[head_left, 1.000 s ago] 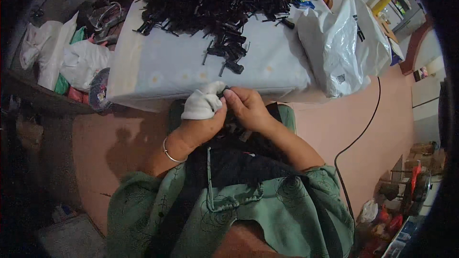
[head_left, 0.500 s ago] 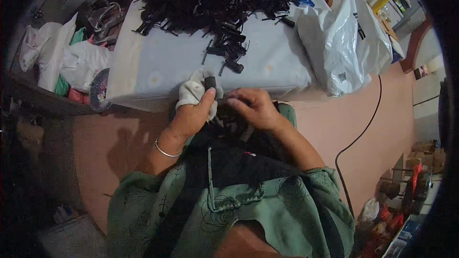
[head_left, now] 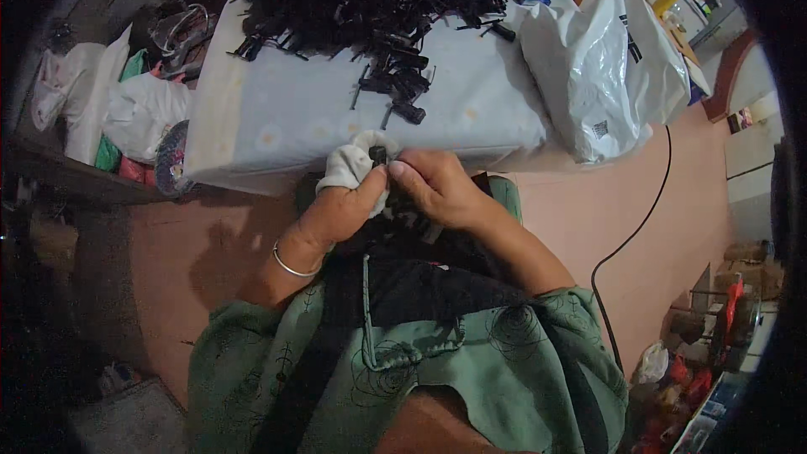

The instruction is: Cleaning small black components with a cloth and placing them into a bowl.

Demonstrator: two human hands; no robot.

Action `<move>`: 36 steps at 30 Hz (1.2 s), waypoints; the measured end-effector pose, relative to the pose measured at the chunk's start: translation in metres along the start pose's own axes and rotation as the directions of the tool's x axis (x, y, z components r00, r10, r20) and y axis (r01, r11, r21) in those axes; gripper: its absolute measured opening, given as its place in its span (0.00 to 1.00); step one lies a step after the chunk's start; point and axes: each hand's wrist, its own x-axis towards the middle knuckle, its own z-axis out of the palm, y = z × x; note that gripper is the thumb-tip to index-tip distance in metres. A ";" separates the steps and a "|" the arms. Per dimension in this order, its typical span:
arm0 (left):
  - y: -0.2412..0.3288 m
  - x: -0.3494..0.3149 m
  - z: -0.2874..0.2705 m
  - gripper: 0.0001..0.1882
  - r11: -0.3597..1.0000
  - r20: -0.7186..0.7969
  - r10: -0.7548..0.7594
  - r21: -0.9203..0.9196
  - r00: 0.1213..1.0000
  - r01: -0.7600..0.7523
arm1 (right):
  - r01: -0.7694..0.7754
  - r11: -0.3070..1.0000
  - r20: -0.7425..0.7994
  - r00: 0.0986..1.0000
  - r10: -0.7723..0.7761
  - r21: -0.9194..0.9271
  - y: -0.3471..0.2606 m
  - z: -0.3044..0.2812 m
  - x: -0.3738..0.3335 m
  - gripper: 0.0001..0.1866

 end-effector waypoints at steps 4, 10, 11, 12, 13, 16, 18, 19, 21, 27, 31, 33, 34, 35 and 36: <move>-0.037 -0.002 -0.006 0.14 0.907 0.025 0.068 0.414 0.997 -0.073 | -0.149 0.989 0.038 0.988 0.149 0.002 0.001 0.010 0.001 0.14; -0.024 0.003 -0.012 0.16 0.781 0.138 0.283 0.541 0.949 -0.312 | -0.250 0.900 0.060 0.968 0.245 0.356 0.009 0.015 0.003 0.13; -0.012 0.004 -0.013 0.16 0.781 0.136 0.281 0.543 0.950 -0.309 | -0.209 0.973 -0.038 0.976 0.214 0.096 0.014 0.006 0.006 0.13; 0.000 0.007 -0.015 0.15 0.766 0.117 0.196 0.602 0.974 -0.227 | -0.177 0.968 -0.124 0.980 0.156 -0.175 0.019 -0.001 0.011 0.12; 0.006 0.009 -0.014 0.15 0.740 0.097 0.115 0.656 0.989 -0.150 | -0.178 0.968 -0.128 0.979 0.157 -0.176 0.026 -0.007 0.015 0.12; -0.029 0.012 -0.030 0.18 0.766 0.020 0.203 0.619 0.979 -0.171 | -0.262 0.737 -0.249 0.960 0.131 -0.623 0.038 -0.018 0.031 0.17; -0.039 0.012 -0.033 0.18 0.791 -0.025 0.283 0.572 0.959 -0.219 | -0.215 0.748 -0.202 0.973 0.111 -0.628 0.043 -0.017 0.031 0.16; -0.031 0.010 -0.029 0.16 0.940 -0.113 0.074 0.339 0.991 -0.031 | -0.177 0.757 -0.155 0.983 0.101 -0.629 0.044 -0.016 0.031 0.15; -0.031 0.012 -0.028 0.15 0.984 -0.143 -0.155 0.069 0.977 0.166 | -0.183 0.873 -0.120 0.982 0.143 -0.453 0.040 -0.021 0.028 0.14; -0.027 0.020 -0.032 0.07 0.587 0.256 -0.417 -0.657 0.872 0.473 | 0.152 0.963 0.051 0.988 -0.144 -0.221 0.027 -0.017 0.016 0.16; -0.028 0.019 -0.026 0.06 0.613 0.254 -0.333 -0.674 0.908 0.413 | 0.254 0.938 0.126 0.965 -0.229 -0.237 0.012 -0.022 0.019 0.17; -0.024 0.015 -0.020 0.06 0.753 0.150 -0.244 -0.594 0.958 0.285 | 0.270 0.952 0.025 0.963 -0.269 -0.146 0.007 -0.013 0.018 0.16; -0.024 0.013 -0.016 0.07 0.911 0.028 -0.142 -0.388 0.989 0.142 | 0.298 0.953 -0.084 0.950 -0.302 -0.057 0.004 -0.008 0.015 0.16; -0.024 0.011 -0.013 0.07 0.990 -0.065 -0.008 -0.141 0.998 -0.001 | 0.300 0.952 -0.086 0.949 -0.304 -0.056 -0.001 -0.004 0.013 0.16; -0.031 0.009 -0.012 0.07 0.990 -0.065 -0.007 -0.138 0.998 -0.002 | 0.218 0.972 -0.096 0.969 -0.226 -0.089 -0.008 -0.001 0.009 0.14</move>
